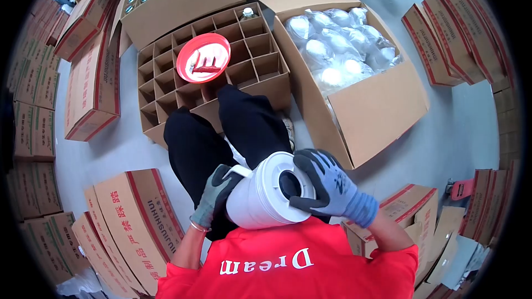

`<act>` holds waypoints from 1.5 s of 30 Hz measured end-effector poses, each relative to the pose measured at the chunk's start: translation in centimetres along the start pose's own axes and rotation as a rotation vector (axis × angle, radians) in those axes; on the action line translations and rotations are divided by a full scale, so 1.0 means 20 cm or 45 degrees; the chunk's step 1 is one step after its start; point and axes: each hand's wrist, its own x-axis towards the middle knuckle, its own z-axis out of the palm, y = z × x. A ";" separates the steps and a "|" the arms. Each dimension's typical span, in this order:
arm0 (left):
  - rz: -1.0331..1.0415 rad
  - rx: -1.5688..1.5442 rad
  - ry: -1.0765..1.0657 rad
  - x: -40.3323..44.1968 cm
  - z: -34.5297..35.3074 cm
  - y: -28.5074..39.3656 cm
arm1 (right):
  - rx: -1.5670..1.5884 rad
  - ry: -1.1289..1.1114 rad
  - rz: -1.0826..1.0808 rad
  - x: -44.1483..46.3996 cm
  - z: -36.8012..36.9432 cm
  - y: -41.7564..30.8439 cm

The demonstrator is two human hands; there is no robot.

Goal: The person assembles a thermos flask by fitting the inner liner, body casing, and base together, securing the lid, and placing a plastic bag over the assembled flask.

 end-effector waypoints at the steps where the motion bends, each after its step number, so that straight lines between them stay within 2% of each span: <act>1: 0.049 0.000 -0.006 -0.01 -0.01 0.01 | 0.235 -0.096 0.058 0.01 -0.04 0.02; 3: 0.070 0.045 -0.058 -0.03 -0.02 0.01 | 0.692 -0.229 0.167 -0.01 -0.06 0.03; 7: 0.225 -0.098 -0.097 -0.01 0.04 0.06 | 0.966 -0.172 0.325 -0.02 -0.01 0.06; 9: 0.326 0.082 -0.187 0.00 0.00 -0.07 | 1.012 -0.115 0.347 -0.02 0.10 0.12; 10: 0.375 0.174 -0.232 0.00 -0.03 -0.15 | 0.809 -0.047 0.237 0.00 0.16 0.15; 11: 0.282 0.060 -0.191 -0.02 0.00 -0.10 | 0.598 0.035 0.143 0.02 0.20 0.14; 14: 0.034 -0.125 -0.186 -0.06 -0.03 -0.15 | 0.438 0.050 0.098 0.07 0.22 0.10; 15: 0.027 -0.100 -0.193 -0.07 -0.04 -0.16 | 0.507 0.030 0.150 0.08 0.22 0.09; 17: 0.028 -0.055 -0.210 -0.04 -0.05 -0.16 | 0.405 0.006 -0.034 0.10 0.22 0.10; 20: 0.239 0.134 -0.397 0.01 -0.04 -0.14 | 0.247 -0.069 -0.255 0.14 0.21 0.09; 21: 0.371 0.313 -0.465 0.04 -0.04 -0.13 | 0.197 -0.106 -0.323 0.16 0.20 0.07; 24: -0.534 -0.381 -0.490 0.03 -0.02 0.00 | 0.048 -0.195 -0.695 0.21 0.17 -0.02; 25: -0.144 -0.215 -0.535 0.04 -0.03 -0.08 | 0.020 -0.170 -0.736 0.21 0.16 -0.03; 28: 0.254 0.004 -0.090 -0.04 -0.05 0.00 | 0.237 0.028 -0.325 0.16 0.17 0.08; 29: 0.417 0.197 0.040 -0.08 -0.02 0.18 | 0.401 0.079 -0.224 0.15 0.20 0.10; 30: 0.598 0.195 0.168 -0.08 0.01 0.17 | 0.577 0.142 -0.130 0.13 0.23 0.12; 31: 0.710 0.257 0.173 -0.08 0.01 0.18 | 0.752 0.217 -0.046 0.11 0.25 0.15; 32: 0.825 0.319 0.185 -0.08 0.01 0.24 | 0.695 0.209 -0.048 0.13 0.22 0.13; 36: 0.698 0.188 0.179 -0.07 -0.01 0.29 | 0.460 0.120 0.020 0.18 0.08 0.05; 38: 0.790 0.268 0.170 -0.07 0.01 0.31 | 0.444 0.187 -0.020 0.19 0.08 0.00; 39: 0.842 0.273 0.178 -0.06 0.02 0.29 | 0.535 0.190 0.049 0.21 0.07 -0.01; 42: 0.262 -0.054 -0.008 0.00 -0.01 0.05 | 0.031 -0.033 -0.408 0.24 0.05 -0.05; 43: -0.088 -0.439 -0.195 0.02 -0.01 -0.06 | 0.002 -0.160 -0.567 0.26 0.03 -0.15; 44: -0.228 -0.588 -0.343 0.03 0.01 -0.15 | -0.062 -0.339 -0.673 0.22 0.09 -0.13; 45: -0.289 -0.666 -0.359 0.02 0.05 -0.14 | -0.024 -0.362 -0.811 0.24 0.09 -0.20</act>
